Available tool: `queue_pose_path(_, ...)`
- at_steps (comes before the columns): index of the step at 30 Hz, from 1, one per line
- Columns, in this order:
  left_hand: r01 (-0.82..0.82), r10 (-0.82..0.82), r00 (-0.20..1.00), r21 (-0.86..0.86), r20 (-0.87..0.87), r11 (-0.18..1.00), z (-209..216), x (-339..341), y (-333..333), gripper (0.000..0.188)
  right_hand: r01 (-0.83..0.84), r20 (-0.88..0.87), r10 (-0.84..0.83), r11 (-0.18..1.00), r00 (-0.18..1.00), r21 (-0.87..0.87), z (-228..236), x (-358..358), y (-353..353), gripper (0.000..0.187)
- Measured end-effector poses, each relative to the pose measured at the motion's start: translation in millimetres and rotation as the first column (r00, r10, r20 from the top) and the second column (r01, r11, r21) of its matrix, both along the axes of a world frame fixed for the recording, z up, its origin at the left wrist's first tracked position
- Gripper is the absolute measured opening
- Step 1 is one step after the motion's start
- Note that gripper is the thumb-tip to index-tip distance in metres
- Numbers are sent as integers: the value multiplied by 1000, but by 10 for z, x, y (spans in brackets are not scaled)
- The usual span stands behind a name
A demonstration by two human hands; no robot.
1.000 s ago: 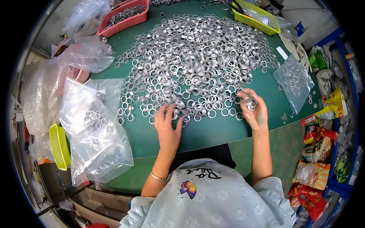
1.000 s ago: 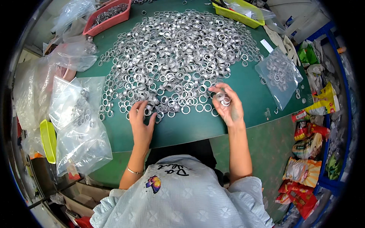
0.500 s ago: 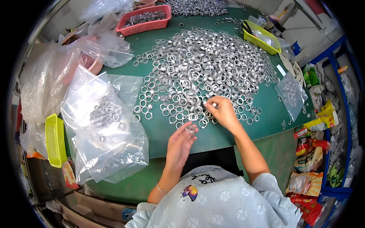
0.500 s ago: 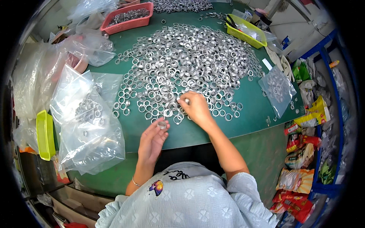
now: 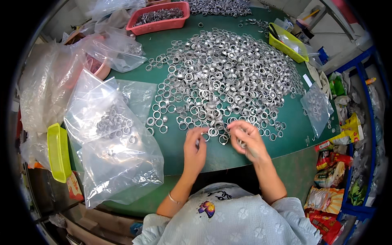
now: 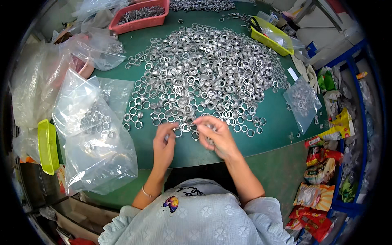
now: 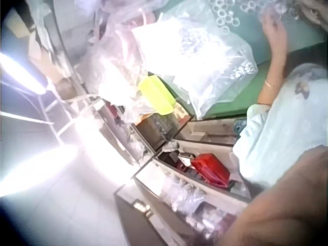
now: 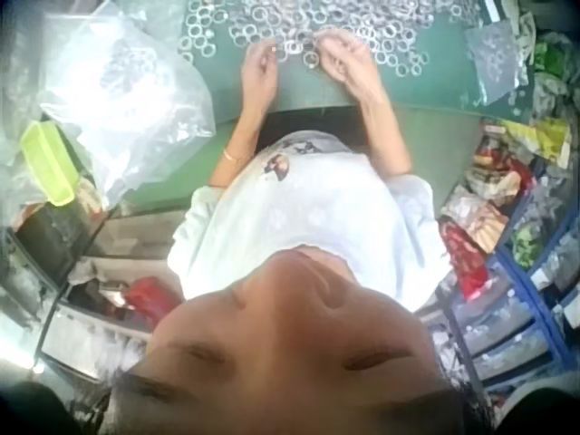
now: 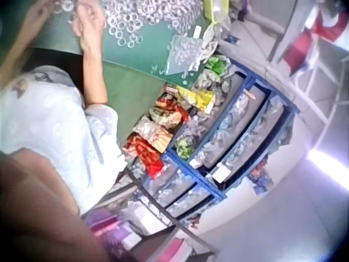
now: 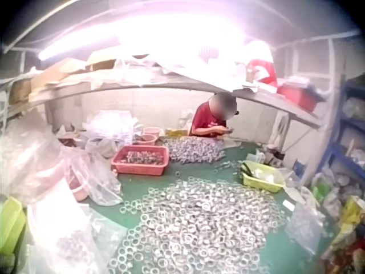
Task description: The person sorts through a pile of silver-colored metal rings on a green table by hand, picking up small groups of them, inspecting them, and placing some into a clear plastic bag.
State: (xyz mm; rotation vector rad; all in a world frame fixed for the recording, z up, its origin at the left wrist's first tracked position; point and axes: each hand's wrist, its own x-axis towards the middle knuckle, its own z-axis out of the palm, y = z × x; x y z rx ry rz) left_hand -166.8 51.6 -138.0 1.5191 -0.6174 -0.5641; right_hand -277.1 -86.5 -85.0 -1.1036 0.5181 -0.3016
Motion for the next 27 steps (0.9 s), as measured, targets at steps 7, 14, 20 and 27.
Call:
queue_pose_path(7,-192,-58,832,385,552,903,40,265,-465,26,-349,-428,-239,311,872,-884,-178,493,-285,36)
queue_pose_path(14,51,-23,905,56,-424,997,118,369,-340,25,-230,-400,-220,542,889,-809,-193,423,-456,18)
queue_pose_path(20,-202,-500,56,-500,-864,842,50,343,-71,29,-388,-455,-183,309,871,-868,-214,476,-336,32)
queue_pose_path(27,-126,-515,-15,-510,-857,851,-147,209,37,27,-133,-250,-11,822,968,-554,-171,344,-520,21)
